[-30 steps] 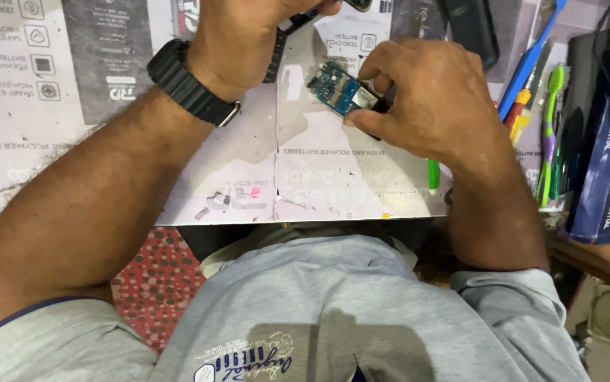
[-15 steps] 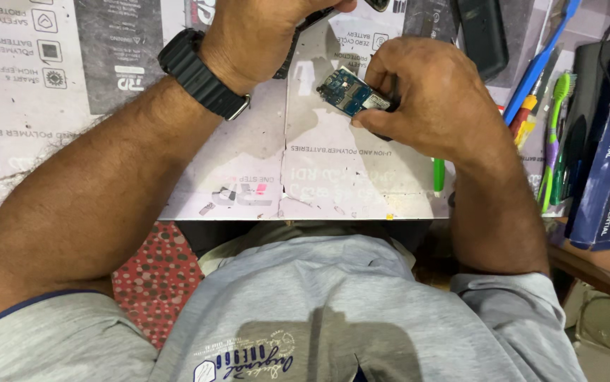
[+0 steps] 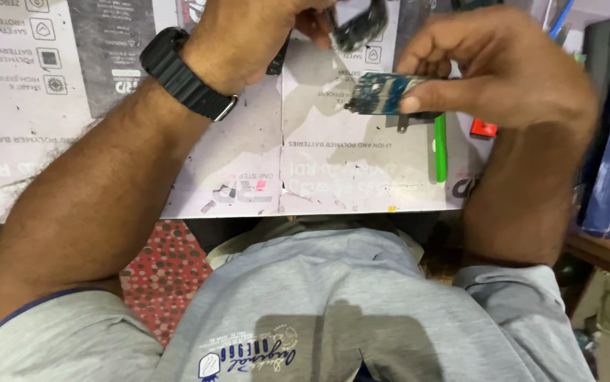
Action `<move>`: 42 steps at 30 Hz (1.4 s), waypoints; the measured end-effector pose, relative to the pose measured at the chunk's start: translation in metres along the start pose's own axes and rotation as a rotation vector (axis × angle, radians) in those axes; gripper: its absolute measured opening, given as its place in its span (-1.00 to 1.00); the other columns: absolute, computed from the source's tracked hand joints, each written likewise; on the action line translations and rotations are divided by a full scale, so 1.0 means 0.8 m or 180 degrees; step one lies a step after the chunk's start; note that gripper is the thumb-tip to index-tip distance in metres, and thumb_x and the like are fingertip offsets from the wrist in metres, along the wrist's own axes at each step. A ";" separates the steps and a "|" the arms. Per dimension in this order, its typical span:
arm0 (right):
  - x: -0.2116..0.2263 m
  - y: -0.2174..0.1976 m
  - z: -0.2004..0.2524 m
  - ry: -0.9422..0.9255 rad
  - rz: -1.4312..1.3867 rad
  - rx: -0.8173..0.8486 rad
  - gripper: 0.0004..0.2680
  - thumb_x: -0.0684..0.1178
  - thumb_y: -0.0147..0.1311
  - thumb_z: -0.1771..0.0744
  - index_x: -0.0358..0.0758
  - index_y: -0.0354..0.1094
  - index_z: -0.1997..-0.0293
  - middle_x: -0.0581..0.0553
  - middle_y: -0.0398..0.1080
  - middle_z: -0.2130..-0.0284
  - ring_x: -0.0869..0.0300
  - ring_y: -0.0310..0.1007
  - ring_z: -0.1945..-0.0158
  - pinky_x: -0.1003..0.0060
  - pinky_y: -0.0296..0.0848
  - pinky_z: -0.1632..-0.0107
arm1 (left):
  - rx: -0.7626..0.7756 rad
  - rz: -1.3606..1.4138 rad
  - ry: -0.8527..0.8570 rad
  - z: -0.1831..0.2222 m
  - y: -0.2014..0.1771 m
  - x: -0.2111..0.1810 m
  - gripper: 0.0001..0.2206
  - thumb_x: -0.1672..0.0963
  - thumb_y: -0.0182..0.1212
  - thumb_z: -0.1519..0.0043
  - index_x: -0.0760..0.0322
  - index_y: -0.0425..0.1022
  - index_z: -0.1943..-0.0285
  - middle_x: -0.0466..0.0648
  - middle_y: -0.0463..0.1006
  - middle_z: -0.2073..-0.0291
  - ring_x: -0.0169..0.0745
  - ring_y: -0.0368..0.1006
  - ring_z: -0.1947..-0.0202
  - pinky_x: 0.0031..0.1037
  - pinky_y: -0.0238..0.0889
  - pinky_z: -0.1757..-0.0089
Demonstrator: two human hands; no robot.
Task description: The person disassembles a mobile phone by hand and using a tool. They remove the back cover and pry apart the internal components of the device.
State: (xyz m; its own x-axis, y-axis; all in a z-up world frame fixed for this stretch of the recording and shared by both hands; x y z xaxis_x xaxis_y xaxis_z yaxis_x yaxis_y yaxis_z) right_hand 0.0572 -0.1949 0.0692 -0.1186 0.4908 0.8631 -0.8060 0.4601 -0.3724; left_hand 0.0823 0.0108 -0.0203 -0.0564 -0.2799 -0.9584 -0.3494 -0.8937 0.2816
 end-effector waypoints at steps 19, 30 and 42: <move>-0.027 -0.034 0.001 -0.0814 -0.1137 -0.0256 -0.86 -0.19 0.21 -0.42 -0.47 0.42 -0.02 -0.18 0.54 0.23 0.31 0.57 0.23 0.52 0.57 0.17 | 0.1130 -0.2992 0.0464 0.024 0.061 -0.077 -0.61 0.20 0.33 0.01 0.44 0.58 -0.04 0.10 0.62 0.44 0.03 0.57 0.42 -0.23 0.40 0.32; -0.038 -0.041 -0.002 -0.0800 -0.1397 -0.0456 -0.85 -0.19 0.23 -0.42 -0.47 0.42 -0.03 -0.18 0.54 0.20 0.31 0.55 0.21 0.53 0.53 0.16 | 0.0687 -0.1645 0.1221 0.029 0.055 -0.087 -0.85 0.26 0.44 -0.17 0.28 0.56 0.17 -0.18 0.37 0.36 -0.50 0.24 0.48 -0.58 0.12 0.42; -0.039 -0.037 -0.008 -0.0802 -0.1671 -0.0414 -0.84 -0.18 0.23 -0.42 -0.50 0.41 -0.03 -0.17 0.54 0.19 0.33 0.54 0.19 0.53 0.52 0.12 | 0.0492 -0.1640 0.1680 0.030 0.054 -0.086 -0.86 0.26 0.45 -0.21 0.26 0.58 0.16 -0.17 0.42 0.37 -0.51 0.31 0.45 -0.61 0.11 0.45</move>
State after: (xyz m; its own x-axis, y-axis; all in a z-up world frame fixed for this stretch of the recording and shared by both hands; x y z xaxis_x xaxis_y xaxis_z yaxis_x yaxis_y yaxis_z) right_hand 0.0883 -0.2189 0.0513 0.1298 -0.0101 0.9915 -0.7183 0.6883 0.1011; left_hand 0.0488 0.0000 0.0565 0.5917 -0.0055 -0.8061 -0.3399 -0.9084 -0.2433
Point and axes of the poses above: each hand's wrist, its own z-axis away from the middle knuckle, its own y-axis out of the palm, x = y × z, the point moved 6 cm from there along -z, towards the middle knuckle
